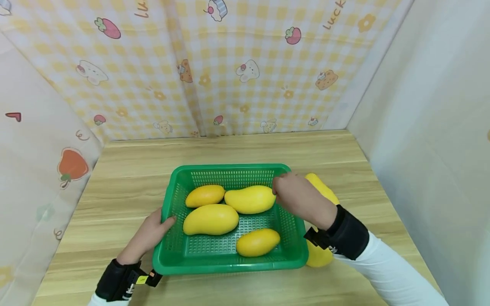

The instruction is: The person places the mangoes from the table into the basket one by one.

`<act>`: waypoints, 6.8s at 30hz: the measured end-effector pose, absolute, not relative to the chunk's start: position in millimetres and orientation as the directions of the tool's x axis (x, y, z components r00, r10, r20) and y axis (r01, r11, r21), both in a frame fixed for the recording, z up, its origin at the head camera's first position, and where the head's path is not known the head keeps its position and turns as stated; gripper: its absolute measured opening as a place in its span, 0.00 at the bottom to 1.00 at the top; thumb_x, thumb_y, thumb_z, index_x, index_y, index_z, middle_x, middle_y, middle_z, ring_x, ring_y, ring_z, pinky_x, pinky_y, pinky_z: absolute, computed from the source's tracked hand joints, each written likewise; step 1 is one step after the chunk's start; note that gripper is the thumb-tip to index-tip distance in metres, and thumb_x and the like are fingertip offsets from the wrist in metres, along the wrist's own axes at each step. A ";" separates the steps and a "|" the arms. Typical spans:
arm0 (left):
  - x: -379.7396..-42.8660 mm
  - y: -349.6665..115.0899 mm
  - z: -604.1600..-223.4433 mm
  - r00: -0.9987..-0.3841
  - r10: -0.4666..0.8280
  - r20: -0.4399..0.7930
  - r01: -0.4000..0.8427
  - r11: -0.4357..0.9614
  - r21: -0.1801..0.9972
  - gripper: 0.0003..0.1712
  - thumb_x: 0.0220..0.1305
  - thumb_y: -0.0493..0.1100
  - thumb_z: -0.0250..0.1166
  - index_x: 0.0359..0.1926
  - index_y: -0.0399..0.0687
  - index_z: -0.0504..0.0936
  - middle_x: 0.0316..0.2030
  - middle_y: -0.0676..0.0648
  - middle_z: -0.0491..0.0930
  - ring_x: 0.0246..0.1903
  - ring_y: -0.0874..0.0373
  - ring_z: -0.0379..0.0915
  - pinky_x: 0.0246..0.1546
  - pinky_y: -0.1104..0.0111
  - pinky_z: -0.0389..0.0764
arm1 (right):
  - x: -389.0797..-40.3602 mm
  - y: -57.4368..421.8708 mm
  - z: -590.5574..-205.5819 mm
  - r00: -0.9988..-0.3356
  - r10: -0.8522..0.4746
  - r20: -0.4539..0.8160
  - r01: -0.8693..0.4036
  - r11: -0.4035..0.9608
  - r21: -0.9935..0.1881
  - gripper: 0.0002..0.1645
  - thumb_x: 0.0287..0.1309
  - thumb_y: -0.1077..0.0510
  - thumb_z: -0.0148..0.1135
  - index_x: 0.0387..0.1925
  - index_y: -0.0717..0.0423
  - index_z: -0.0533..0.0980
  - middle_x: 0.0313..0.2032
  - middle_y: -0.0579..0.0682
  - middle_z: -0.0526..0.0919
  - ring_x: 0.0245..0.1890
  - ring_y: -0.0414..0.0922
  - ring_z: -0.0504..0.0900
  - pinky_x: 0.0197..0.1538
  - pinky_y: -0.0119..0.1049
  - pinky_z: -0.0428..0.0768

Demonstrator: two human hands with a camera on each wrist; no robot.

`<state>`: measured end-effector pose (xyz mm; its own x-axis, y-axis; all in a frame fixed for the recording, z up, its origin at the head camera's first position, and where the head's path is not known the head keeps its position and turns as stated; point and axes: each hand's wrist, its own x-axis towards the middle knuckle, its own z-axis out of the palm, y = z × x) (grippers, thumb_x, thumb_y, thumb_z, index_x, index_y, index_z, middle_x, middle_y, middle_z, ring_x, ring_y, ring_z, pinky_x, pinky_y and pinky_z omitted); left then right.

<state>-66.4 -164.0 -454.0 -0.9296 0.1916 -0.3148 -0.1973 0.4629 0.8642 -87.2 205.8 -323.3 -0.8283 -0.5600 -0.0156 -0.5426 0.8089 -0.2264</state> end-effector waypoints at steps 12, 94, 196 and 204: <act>-67.6 -166.0 -455.7 -0.930 0.184 -0.317 -0.201 0.468 0.861 0.24 0.70 0.39 0.49 0.62 0.30 0.62 0.37 0.38 0.78 0.25 0.52 0.81 0.21 0.64 0.82 | -87.4 182.5 -353.5 -0.776 -0.618 -0.124 -0.555 0.763 -0.331 0.28 0.47 0.77 0.50 0.20 0.46 0.47 0.23 0.43 0.42 0.22 0.40 0.41 0.29 0.36 0.44; -66.3 -166.3 -458.8 -0.936 0.191 -0.294 -0.185 0.444 0.877 0.24 0.69 0.37 0.48 0.63 0.30 0.63 0.38 0.39 0.78 0.25 0.54 0.80 0.22 0.65 0.82 | -74.1 140.4 -415.4 -0.325 -0.896 -0.302 -0.918 0.222 0.330 0.22 0.52 0.61 0.69 0.42 0.29 0.81 0.36 0.37 0.73 0.16 0.37 0.64 0.18 0.26 0.61; -63.3 -162.6 -461.1 -0.947 0.151 -0.283 -0.171 0.508 0.844 0.20 0.68 0.38 0.51 0.58 0.32 0.67 0.31 0.43 0.77 0.20 0.56 0.77 0.20 0.66 0.80 | -77.0 86.9 -386.5 -0.682 -0.727 0.083 -0.691 0.677 0.255 0.37 0.52 0.29 0.60 0.39 0.60 0.78 0.34 0.52 0.74 0.29 0.45 0.73 0.28 0.35 0.74; -63.6 -164.1 -461.6 -0.946 0.154 -0.284 -0.173 0.500 0.848 0.20 0.69 0.38 0.50 0.58 0.33 0.67 0.30 0.43 0.77 0.20 0.56 0.77 0.20 0.66 0.80 | -83.6 162.7 -354.7 -0.821 -0.538 0.194 -0.537 0.841 0.058 0.32 0.53 0.41 0.68 0.40 0.67 0.76 0.32 0.55 0.73 0.26 0.47 0.72 0.25 0.36 0.75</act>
